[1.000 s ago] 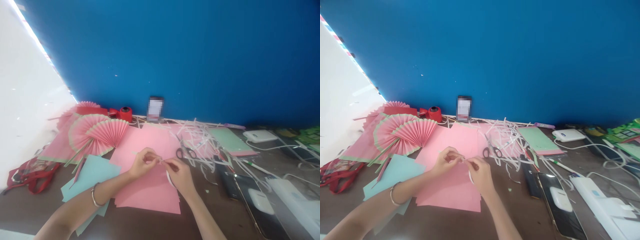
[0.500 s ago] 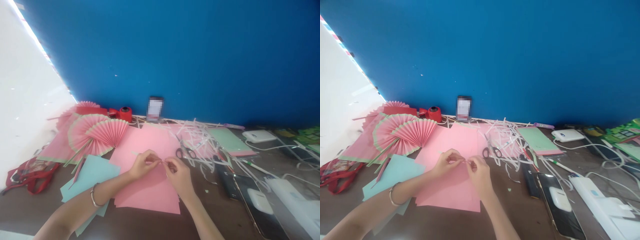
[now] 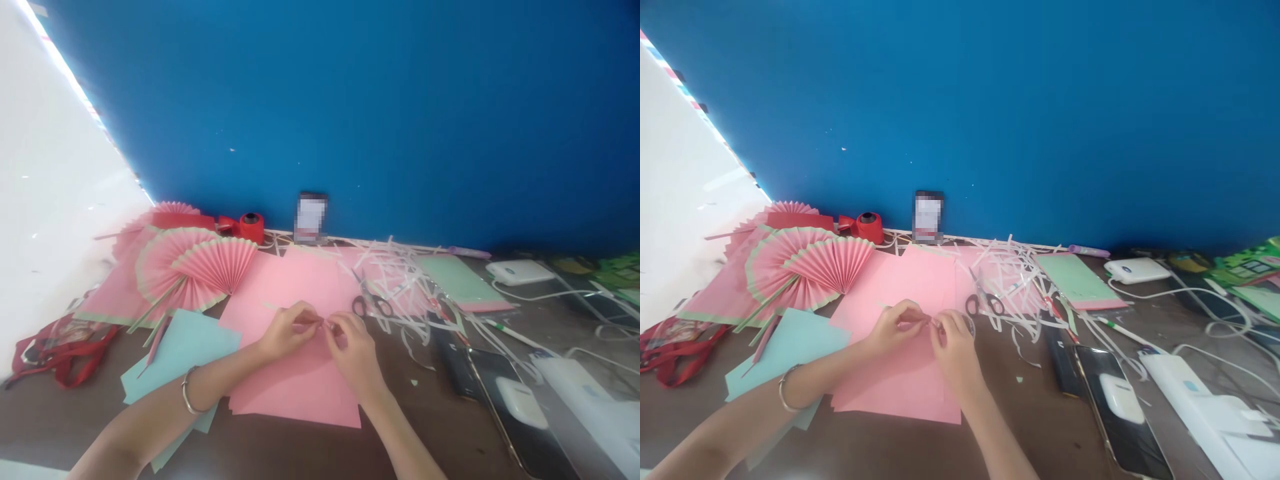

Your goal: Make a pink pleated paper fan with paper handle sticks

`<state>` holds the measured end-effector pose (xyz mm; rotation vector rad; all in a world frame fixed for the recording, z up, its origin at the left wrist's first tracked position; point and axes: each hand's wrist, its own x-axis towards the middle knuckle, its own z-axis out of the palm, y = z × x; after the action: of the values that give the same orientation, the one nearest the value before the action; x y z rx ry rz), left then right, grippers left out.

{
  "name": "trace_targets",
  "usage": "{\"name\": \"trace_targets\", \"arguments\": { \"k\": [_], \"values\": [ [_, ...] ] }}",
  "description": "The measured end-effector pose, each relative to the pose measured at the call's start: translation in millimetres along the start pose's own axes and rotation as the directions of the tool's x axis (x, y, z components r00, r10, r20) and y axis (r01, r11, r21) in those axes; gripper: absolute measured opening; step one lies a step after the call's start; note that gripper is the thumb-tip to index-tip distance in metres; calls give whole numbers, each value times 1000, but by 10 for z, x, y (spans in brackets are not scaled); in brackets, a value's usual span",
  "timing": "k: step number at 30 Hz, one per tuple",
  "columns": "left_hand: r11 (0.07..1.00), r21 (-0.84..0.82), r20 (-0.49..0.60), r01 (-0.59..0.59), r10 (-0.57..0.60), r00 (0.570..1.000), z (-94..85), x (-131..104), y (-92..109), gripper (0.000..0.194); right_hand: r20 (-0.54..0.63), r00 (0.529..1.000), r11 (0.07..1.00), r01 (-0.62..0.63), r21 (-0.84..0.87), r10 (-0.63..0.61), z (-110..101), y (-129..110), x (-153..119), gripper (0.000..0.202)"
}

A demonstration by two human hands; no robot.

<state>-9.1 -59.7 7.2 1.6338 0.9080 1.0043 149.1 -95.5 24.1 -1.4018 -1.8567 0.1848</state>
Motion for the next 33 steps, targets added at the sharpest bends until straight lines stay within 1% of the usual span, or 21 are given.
{"name": "trace_targets", "arguments": {
  "k": [4,7,9,13,15,17,21,23,25,27,28,29,31,32,33],
  "values": [
    [998,-53,-15,25,-26,1000,10,-2,-19,14,-1,999,998,34,-50,-35,-6,-25,6,18],
    [998,-27,-44,49,-50,998,14,-3,-13,17,21,996,994,85,-62,-84,-14,-38,18,18],
    [998,-14,-56,58,-59,997,14,-3,-2,18,16,994,990,109,-86,-108,-15,-34,19,19],
    [996,-40,-39,79,-80,996,2,7,29,18,2,985,972,169,-161,-171,-17,-16,13,18],
    [989,-102,-39,107,-111,993,-4,22,48,22,7,978,958,207,-197,-210,-19,-13,14,18],
    [968,-207,-48,143,-156,987,-5,41,69,26,21,965,935,257,-246,-260,-17,-10,17,17],
    [878,-434,-30,202,-238,971,12,68,116,32,47,927,859,364,-361,-373,4,12,20,20],
    [838,-502,-20,215,-260,965,22,77,135,36,50,911,841,397,-366,-409,16,26,11,22],
    [804,-551,-18,225,-281,960,20,91,144,37,31,899,842,420,-337,-436,17,31,-4,24],
    [765,-602,-38,230,-314,949,-4,114,138,40,-46,891,860,422,-286,-452,1,24,-14,26],
    [743,-627,-52,233,-338,940,-25,128,132,41,-120,892,882,397,-252,-436,-12,18,-13,26],
    [721,-651,-64,237,-363,930,-51,143,123,41,-209,896,912,351,-211,-393,-27,12,-8,25],
    [682,-686,-66,253,-404,912,-104,172,101,42,-365,902,973,212,-92,-231,-58,11,16,20],
    [669,-693,-53,268,-418,907,-126,183,88,43,-406,905,991,136,-18,-132,-72,19,32,16],
    [660,-696,-37,283,-426,904,-141,192,73,45,-412,910,996,68,59,-38,-82,33,49,12]
  ]
}}
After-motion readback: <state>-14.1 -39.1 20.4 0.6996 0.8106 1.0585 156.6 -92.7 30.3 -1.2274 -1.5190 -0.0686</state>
